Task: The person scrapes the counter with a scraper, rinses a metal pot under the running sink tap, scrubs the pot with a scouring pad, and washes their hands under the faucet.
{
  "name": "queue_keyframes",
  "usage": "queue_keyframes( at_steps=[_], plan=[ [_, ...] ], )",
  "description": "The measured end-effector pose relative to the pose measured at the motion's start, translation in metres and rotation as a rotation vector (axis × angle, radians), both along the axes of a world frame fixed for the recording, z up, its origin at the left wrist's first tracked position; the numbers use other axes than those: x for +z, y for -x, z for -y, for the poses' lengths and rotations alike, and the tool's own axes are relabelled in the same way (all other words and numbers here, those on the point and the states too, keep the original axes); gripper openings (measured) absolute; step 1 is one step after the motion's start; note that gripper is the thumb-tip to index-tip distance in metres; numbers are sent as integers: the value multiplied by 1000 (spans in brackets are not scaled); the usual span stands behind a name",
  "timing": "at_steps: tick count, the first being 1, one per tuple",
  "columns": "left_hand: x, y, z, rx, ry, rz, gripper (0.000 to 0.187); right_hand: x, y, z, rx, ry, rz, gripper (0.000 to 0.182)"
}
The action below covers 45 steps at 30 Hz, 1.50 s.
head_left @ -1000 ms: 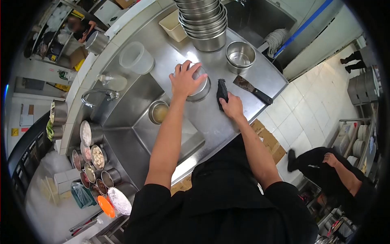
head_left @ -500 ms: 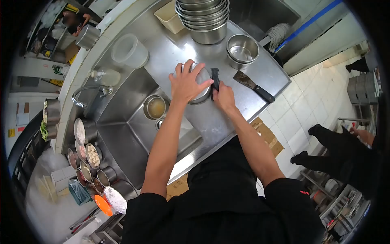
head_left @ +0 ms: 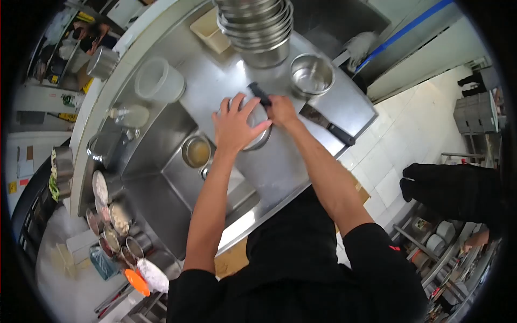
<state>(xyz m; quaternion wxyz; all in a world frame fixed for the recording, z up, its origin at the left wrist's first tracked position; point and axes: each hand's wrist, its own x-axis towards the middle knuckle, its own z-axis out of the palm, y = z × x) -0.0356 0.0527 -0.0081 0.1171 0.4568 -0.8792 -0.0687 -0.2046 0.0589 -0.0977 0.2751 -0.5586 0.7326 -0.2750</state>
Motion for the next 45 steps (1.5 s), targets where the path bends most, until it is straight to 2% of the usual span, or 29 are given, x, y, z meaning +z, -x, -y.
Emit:
queue_keyframes(
  at_steps=[4, 6, 10, 11, 13, 20, 22, 24, 26, 27, 29, 30, 32, 33, 34, 36, 40, 43, 44, 45],
  plan=[
    [0, 1, 0, 12, -41, -22, 65, -2, 2, -1, 18, 46, -48, 23],
    [-1, 3, 0, 34, 21, -11, 64, -2, -1, -20, -24, 2, 5, 22],
    [3, 9, -6, 122, 36, -23, 62, 4, -25, -72, -207, 15, 77, 20],
    [4, 14, -8, 187, 21, -11, 63, 7, -33, -77, -195, 28, 82, 20],
    [5, 17, -16, 285, -25, -17, 63, 7, -45, -93, -315, -4, 110, 21],
    [4, 13, -18, 407, -94, -73, 61, 6, -32, -114, -142, -32, 202, 33],
    [3, 11, -11, 512, -146, -183, 59, 6, -25, -118, -214, -4, 302, 45],
    [3, 2, -3, 577, -196, -297, 61, 11, -18, -131, -339, 32, 520, 53],
    [3, -11, 0, 654, -328, -748, 62, 29, -9, -152, -397, 23, 558, 54],
    [3, -24, -6, 614, -244, -841, 57, 30, -4, -166, -384, 18, 562, 54],
    [-24, -69, -17, 579, -207, -887, 54, 27, 12, -189, -315, 72, 390, 54],
    [-37, -90, -29, 533, -184, -934, 51, 20, 24, -193, -307, 54, 386, 54],
    [-35, -129, -77, 647, -292, -1009, 43, -1, 45, -217, 5, 283, -168, 54],
    [-45, -155, -104, 716, -382, -1007, 40, 3, 51, -220, 76, 192, -133, 64],
    [-55, -178, -125, 775, -459, -1012, 37, 5, 53, -220, 79, 169, -135, 64],
    [-66, -208, -174, 950, -485, -944, 32, 5, 44, -215, 234, 160, -483, 80],
    [-59, -221, -221, 1137, -564, -931, 29, 2, -14, -198, 404, -25, -479, 92],
    [-48, -199, -207, 1063, -559, -991, 30, 2, -87, -171, 637, -51, -406, 94],
    [-48, -193, -196, 974, -531, -988, 30, 4, -109, -159, 653, -43, -404, 94],
    [-46, -189, -185, 887, -504, -980, 29, 6, -129, -149, 779, 40, -351, 93]
  ],
)
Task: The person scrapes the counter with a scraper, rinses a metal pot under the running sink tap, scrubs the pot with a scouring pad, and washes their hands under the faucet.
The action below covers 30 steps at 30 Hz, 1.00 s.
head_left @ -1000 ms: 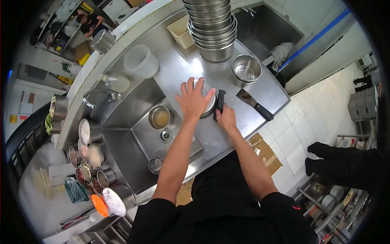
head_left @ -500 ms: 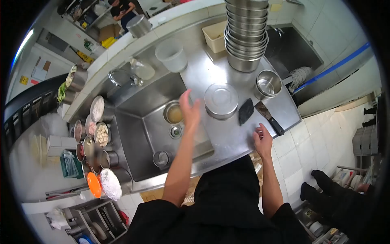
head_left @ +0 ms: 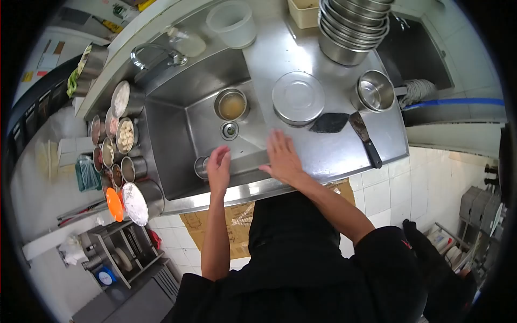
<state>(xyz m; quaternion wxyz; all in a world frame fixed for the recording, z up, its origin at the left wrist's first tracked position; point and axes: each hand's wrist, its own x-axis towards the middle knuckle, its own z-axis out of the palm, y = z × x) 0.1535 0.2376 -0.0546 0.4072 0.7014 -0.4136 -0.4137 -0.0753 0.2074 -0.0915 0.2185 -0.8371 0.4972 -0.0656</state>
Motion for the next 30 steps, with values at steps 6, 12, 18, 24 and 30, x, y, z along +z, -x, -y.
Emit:
queue_keyframes(
  at_steps=[6, 12, 18, 24, 30],
  plan=[
    [22, -22, 112, -240, 300, 574, 37, 8, -45, 44, 138, -6, 375, 84],
    [11, -100, 241, -370, 288, 1233, 56, 6, -31, 30, -20, -122, 506, 70],
    [-19, -166, 320, -251, 3, 1411, 89, 12, -89, 39, -236, -299, 533, 64],
    [-50, -166, 292, 138, 263, 318, 61, -24, -243, 196, -373, -341, 902, 32],
    [-69, -147, 238, 279, 193, -1410, 45, -42, -330, 254, -838, -961, 1641, 11]
  ],
)
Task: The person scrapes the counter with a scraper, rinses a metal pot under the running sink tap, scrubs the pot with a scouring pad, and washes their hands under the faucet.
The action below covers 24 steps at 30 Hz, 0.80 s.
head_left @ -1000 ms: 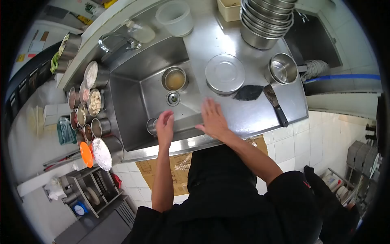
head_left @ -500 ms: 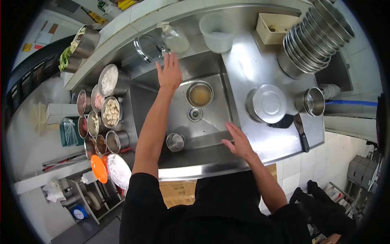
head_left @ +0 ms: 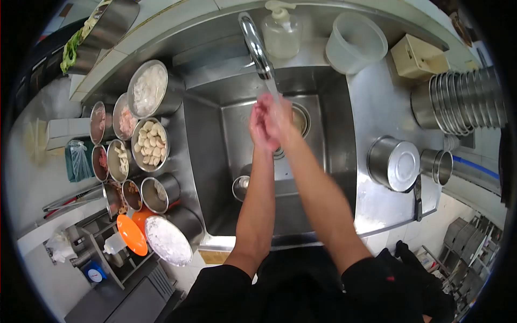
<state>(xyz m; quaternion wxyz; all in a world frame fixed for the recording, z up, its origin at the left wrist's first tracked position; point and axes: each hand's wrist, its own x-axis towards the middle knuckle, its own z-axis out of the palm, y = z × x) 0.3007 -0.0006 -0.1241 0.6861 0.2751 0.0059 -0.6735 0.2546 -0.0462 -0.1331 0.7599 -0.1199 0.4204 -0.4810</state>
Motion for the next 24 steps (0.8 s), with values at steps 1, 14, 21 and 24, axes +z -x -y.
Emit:
queue_keyframes(
  at_steps=[1, 14, 21, 24],
  plan=[
    [-12, 2, -1, -96, 273, -242, 41, 12, 7, -19, 0, 4, -14, 11],
    [-68, 18, -17, -104, 65, -229, 29, -21, 37, -60, -216, -106, 101, 9],
    [-48, 15, 53, 84, 77, -174, 26, -20, 12, 36, 96, 242, -624, 13],
    [-33, 35, 62, -21, 161, -148, 34, 45, -8, -3, -308, -18, 218, 8]
  ],
)
